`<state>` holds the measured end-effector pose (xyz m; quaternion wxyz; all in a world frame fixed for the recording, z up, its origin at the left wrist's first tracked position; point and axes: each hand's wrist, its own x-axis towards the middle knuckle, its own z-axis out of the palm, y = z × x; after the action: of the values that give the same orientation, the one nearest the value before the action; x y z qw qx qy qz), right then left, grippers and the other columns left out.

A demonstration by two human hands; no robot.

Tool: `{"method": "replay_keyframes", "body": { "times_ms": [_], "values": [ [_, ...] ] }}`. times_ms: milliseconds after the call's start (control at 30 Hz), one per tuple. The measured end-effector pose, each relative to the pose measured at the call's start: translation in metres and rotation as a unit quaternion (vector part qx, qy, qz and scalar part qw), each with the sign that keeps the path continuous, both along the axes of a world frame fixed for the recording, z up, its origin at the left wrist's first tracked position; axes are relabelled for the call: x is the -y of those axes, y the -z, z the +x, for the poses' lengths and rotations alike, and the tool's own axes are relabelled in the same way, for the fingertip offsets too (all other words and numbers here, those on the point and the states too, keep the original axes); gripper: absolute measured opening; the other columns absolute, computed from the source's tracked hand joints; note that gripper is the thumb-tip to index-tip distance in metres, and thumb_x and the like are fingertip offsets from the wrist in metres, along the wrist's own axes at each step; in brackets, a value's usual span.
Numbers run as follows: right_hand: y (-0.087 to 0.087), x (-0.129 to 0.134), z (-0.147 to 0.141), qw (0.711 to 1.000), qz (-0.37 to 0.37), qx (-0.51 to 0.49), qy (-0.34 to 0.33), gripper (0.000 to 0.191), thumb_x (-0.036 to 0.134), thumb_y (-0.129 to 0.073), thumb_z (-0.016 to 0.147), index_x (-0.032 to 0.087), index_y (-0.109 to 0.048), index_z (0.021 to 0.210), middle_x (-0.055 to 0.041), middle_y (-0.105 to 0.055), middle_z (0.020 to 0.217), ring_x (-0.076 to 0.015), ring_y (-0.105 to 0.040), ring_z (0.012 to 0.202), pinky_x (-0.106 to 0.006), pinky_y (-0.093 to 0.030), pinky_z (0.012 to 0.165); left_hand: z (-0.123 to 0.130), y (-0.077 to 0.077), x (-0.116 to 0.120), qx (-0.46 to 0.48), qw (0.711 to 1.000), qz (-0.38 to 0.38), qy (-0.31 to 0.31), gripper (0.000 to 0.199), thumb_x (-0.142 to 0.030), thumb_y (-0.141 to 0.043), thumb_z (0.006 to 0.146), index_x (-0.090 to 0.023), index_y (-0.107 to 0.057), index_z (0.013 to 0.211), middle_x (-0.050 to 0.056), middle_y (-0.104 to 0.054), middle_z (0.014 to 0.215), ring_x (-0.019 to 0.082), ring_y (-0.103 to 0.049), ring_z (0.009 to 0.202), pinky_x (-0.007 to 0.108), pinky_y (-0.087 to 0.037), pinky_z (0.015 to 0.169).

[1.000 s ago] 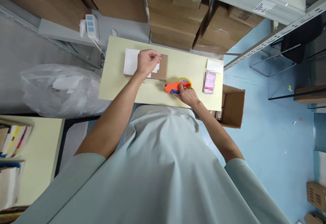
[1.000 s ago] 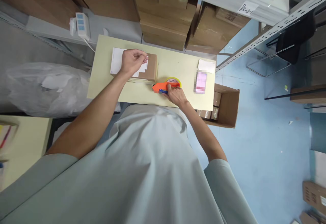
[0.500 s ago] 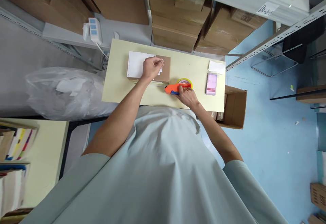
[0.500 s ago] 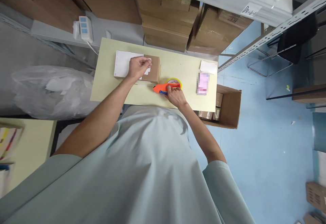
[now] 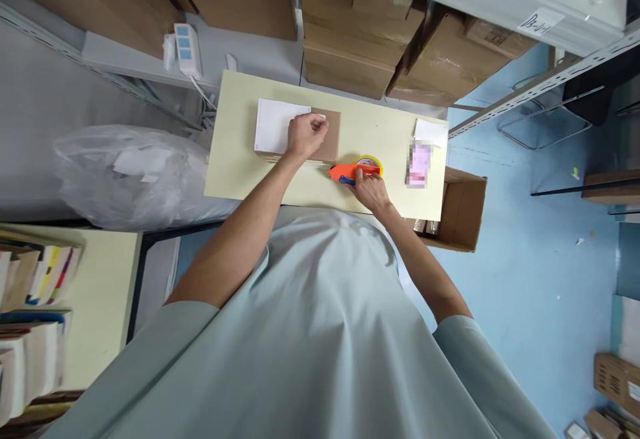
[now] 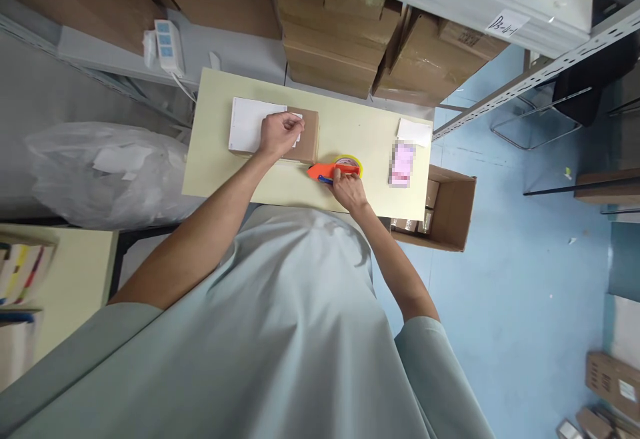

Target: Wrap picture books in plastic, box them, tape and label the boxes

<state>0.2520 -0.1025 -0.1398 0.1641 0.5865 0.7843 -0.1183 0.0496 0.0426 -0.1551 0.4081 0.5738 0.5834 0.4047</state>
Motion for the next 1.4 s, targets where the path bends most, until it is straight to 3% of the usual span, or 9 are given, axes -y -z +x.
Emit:
{"method": "replay_keyframes", "body": {
  "times_ms": [200,333,433,600,767,967,1167,1400],
  "values": [
    [0.01,0.007,-0.002,0.999,0.028,-0.016,0.017,0.053,0.044,-0.031,0.12,-0.001,-0.046,0.143,-0.0295,-0.077,0.116,-0.0363,-0.076,0.111,-0.046,-0.051,0.103,-0.001,0.001,0.003,-0.018,1.0,-0.003,0.009,0.003,-0.02,-0.073,0.083,-0.021,-0.076,0.083,0.004,-0.077,0.081,0.021,-0.072,0.079,0.033,-0.059,0.086],
    [0.014,0.01,-0.006,0.999,0.034,-0.024,0.035,0.051,0.044,-0.033,0.119,0.0,-0.047,0.142,-0.0289,-0.077,0.114,-0.0354,-0.075,0.108,-0.045,-0.051,0.101,-0.001,-0.003,0.001,-0.033,0.998,-0.034,0.047,0.004,-0.022,-0.072,0.083,-0.022,-0.076,0.086,0.006,-0.079,0.085,0.023,-0.074,0.084,0.036,-0.061,0.089],
    [0.013,0.01,-0.009,0.998,0.016,-0.027,0.049,0.053,0.044,-0.034,0.119,-0.002,-0.048,0.143,-0.0295,-0.077,0.115,-0.0356,-0.075,0.108,-0.046,-0.051,0.1,-0.003,-0.006,-0.014,-0.06,0.996,-0.02,0.059,0.009,-0.024,-0.072,0.085,-0.022,-0.076,0.092,0.008,-0.08,0.097,0.028,-0.074,0.103,0.043,-0.059,0.105],
    [0.008,0.004,-0.01,0.997,-0.008,-0.054,0.047,0.051,0.037,-0.034,0.119,-0.005,-0.051,0.143,-0.0306,-0.076,0.116,-0.0361,-0.075,0.108,-0.048,-0.05,0.101,0.001,-0.004,-0.035,-0.124,0.989,0.034,0.078,0.015,-0.033,-0.069,0.095,-0.026,-0.075,0.107,0.013,-0.075,0.13,0.036,-0.06,0.142,0.055,-0.038,0.132],
    [0.004,0.012,-0.012,0.995,-0.048,-0.082,0.003,0.041,0.021,-0.035,0.115,-0.004,-0.053,0.143,-0.0302,-0.076,0.114,-0.0356,-0.073,0.104,-0.052,-0.048,0.104,0.015,-0.01,0.002,-0.132,0.983,0.012,0.125,0.03,-0.048,-0.053,0.108,-0.026,-0.072,0.116,0.014,-0.073,0.139,0.033,-0.046,0.16,0.058,-0.018,0.142],
    [0.004,0.037,-0.034,0.98,-0.1,-0.16,-0.061,0.044,0.005,-0.028,0.107,0.0,-0.054,0.142,-0.027,-0.077,0.112,-0.0329,-0.072,0.1,-0.051,-0.049,0.101,0.008,-0.026,0.057,-0.201,0.951,0.008,0.234,0.04,-0.045,-0.035,0.115,-0.026,-0.069,0.125,0.013,-0.073,0.14,0.026,-0.047,0.162,0.054,-0.021,0.144],
    [0.004,0.031,-0.033,0.975,-0.13,-0.156,-0.091,0.053,0.0,-0.017,0.105,-0.001,-0.052,0.145,-0.0265,-0.077,0.11,-0.032,-0.072,0.098,-0.048,-0.047,0.095,-0.002,-0.022,0.062,-0.225,0.943,-0.003,0.245,0.041,-0.042,-0.035,0.114,-0.024,-0.068,0.129,0.017,-0.071,0.146,0.028,-0.042,0.165,0.059,-0.018,0.143],
    [0.012,-0.023,0.022,0.979,-0.097,-0.177,-0.016,0.051,0.001,-0.023,0.106,-0.001,-0.048,0.15,-0.0274,-0.079,0.117,-0.0342,-0.073,0.1,-0.053,-0.042,0.106,-0.006,-0.015,0.062,-0.242,0.943,0.001,0.23,0.043,-0.045,-0.035,0.114,-0.025,-0.071,0.127,0.017,-0.073,0.142,0.03,-0.043,0.165,0.061,-0.019,0.142]
  ]
}}
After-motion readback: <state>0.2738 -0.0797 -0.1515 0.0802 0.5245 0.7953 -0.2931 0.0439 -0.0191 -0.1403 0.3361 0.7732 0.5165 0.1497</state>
